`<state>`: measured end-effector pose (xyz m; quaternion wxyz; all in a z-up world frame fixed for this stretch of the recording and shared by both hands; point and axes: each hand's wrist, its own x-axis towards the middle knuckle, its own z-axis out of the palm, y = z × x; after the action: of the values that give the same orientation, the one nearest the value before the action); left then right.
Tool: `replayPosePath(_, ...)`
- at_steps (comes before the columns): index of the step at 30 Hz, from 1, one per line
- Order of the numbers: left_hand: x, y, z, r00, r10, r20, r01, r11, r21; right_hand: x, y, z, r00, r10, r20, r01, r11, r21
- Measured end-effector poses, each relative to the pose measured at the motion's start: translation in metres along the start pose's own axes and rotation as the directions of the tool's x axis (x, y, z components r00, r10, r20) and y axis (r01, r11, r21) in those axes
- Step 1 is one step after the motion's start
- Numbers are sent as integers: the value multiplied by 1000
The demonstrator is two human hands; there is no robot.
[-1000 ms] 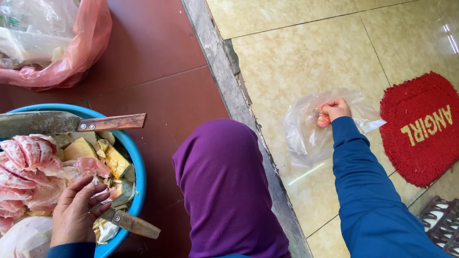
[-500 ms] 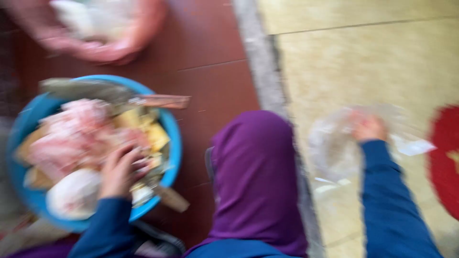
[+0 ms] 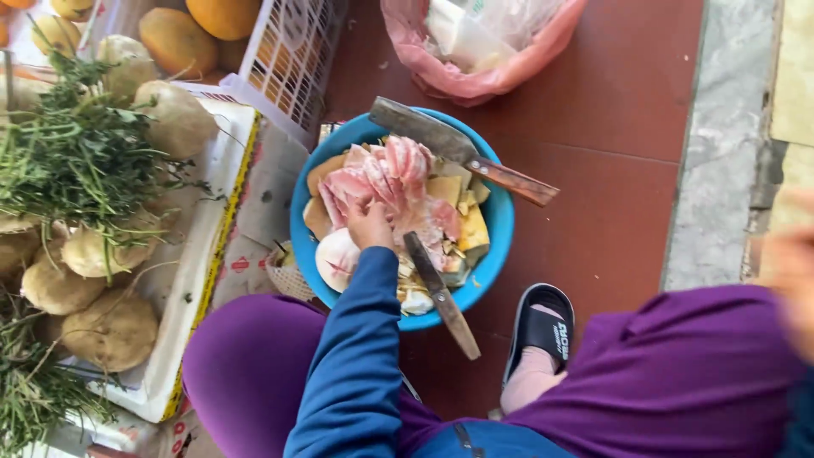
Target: Slicing raw meat with a knife and placing the slices into a blue bowl at a market stall.
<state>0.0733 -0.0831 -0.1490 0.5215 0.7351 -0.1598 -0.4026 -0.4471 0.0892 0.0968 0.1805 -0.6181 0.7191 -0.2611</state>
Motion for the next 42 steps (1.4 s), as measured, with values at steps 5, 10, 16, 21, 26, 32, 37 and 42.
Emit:
replayPosePath(5, 15, 46, 22, 971, 197, 133, -236, 863, 447, -6, -175, 204, 868, -117, 482, 370, 799, -474)
replayPosePath(10, 22, 77, 63, 863, 316, 395, -502, 636, 586, -41, -181, 296, 630, 30, 776, 418, 829, -371)
replayPosePath(16, 49, 75, 99, 783, 179, 595, -620, 297, 727, -42, -195, 326, 618, 90, 781, 363, 848, -385)
replayPosePath(21, 79, 65, 100, 809, 113, 576, -583, 277, 764, -35, -202, 324, 558, 120, 821, 349, 864, -364)
replayPosePath(26, 120, 67, 83, 899, -4, 437, -346, 606, 717, -29, -215, 297, 553, 238, 798, -121, 971, -205)
replayPosePath(32, -39, 179, -7, 917, 113, 383, -183, 971, 152, -29, -217, 269, 827, 115, 550, -483, 643, 593)
replayPosePath(37, -56, 124, -7, 929, -19, 368, 212, 844, -493, -33, -226, 229, 895, -51, 444, -254, 759, 600)
replayPosePath(42, -120, 151, -41, 779, -158, 607, 497, 746, -443, -63, -247, 190, 939, -198, 280, 56, 894, 444)
